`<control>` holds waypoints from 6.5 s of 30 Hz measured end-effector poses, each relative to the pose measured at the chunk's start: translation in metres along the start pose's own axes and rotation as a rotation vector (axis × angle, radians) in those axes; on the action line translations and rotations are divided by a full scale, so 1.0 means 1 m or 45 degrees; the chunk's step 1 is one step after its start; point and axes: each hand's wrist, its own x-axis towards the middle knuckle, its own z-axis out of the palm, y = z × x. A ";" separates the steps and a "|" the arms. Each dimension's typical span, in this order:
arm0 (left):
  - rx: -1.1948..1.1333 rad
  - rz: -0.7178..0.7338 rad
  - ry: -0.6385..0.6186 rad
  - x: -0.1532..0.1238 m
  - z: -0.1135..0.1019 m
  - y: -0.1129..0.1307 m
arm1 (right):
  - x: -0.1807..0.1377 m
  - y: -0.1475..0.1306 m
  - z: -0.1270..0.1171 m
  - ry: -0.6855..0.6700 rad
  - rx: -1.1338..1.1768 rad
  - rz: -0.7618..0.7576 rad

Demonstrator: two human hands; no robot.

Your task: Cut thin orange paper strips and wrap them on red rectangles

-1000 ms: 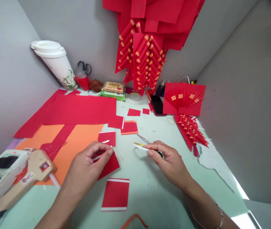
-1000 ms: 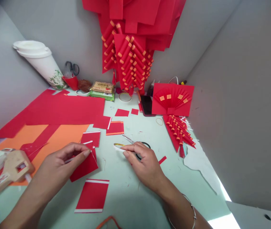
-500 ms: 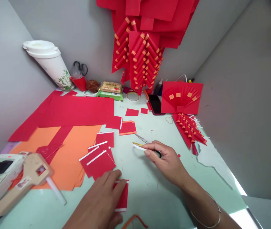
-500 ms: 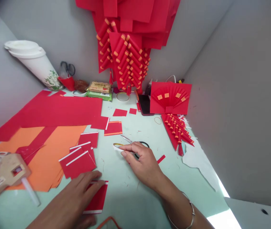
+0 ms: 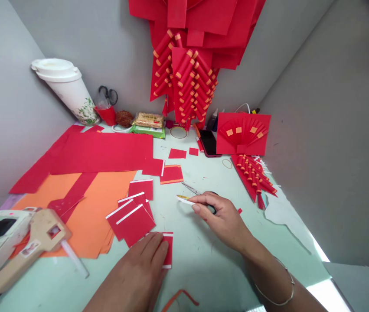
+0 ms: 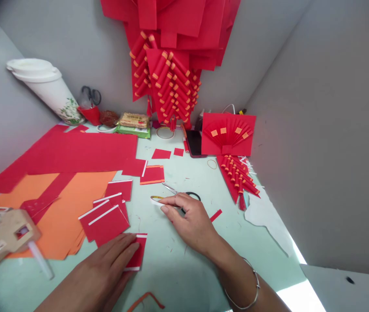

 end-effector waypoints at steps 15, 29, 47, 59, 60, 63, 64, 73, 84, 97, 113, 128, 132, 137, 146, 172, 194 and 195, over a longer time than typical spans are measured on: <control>-1.578 -0.953 0.291 0.026 -0.018 -0.020 | -0.003 -0.005 0.007 -0.017 0.171 0.104; -1.892 -0.944 0.233 0.038 -0.003 -0.018 | -0.005 -0.003 0.021 -0.070 0.076 -0.083; -2.098 -1.057 0.200 0.028 -0.018 -0.021 | -0.008 -0.006 0.014 -0.314 0.280 0.129; -2.291 -1.118 0.303 0.024 -0.017 -0.028 | -0.007 -0.008 0.009 -0.462 0.431 0.337; -2.251 -1.103 0.319 0.024 -0.015 -0.028 | -0.007 -0.008 0.010 -0.463 0.436 0.363; -2.020 -1.132 0.412 0.026 -0.010 -0.031 | -0.007 -0.006 0.010 -0.372 0.453 0.362; -1.919 -1.168 0.445 0.027 -0.008 -0.032 | -0.006 -0.005 0.009 -0.318 0.451 0.340; -1.517 -1.403 0.596 0.027 -0.006 -0.037 | -0.009 0.001 0.013 -0.154 0.481 0.235; -1.605 -1.373 0.605 0.028 -0.011 -0.018 | -0.011 -0.002 0.036 -0.113 0.628 0.279; -2.087 -1.181 0.699 0.028 -0.003 -0.010 | -0.010 0.002 0.042 -0.070 0.596 0.201; -2.121 -1.217 0.608 0.024 0.012 -0.015 | -0.008 0.002 0.047 -0.059 0.616 0.263; -2.324 -1.199 0.617 0.025 0.015 -0.014 | -0.008 0.002 0.045 -0.070 0.606 0.248; -2.281 -1.225 0.629 0.025 0.010 -0.013 | -0.008 0.001 0.045 -0.075 0.610 0.254; -2.172 -1.247 0.698 0.028 0.003 -0.009 | -0.009 0.000 0.046 -0.074 0.606 0.256; -2.093 -1.222 0.653 0.027 0.005 -0.011 | -0.009 -0.001 0.046 -0.079 0.596 0.230; -1.295 -1.301 0.691 0.023 -0.001 -0.002 | -0.013 -0.009 0.047 0.008 0.321 0.343; -1.318 -1.294 0.748 0.022 -0.005 -0.002 | -0.014 -0.009 0.048 0.044 0.265 0.296; -1.328 -1.295 0.744 0.021 -0.004 -0.003 | -0.014 -0.009 0.048 0.043 0.257 0.281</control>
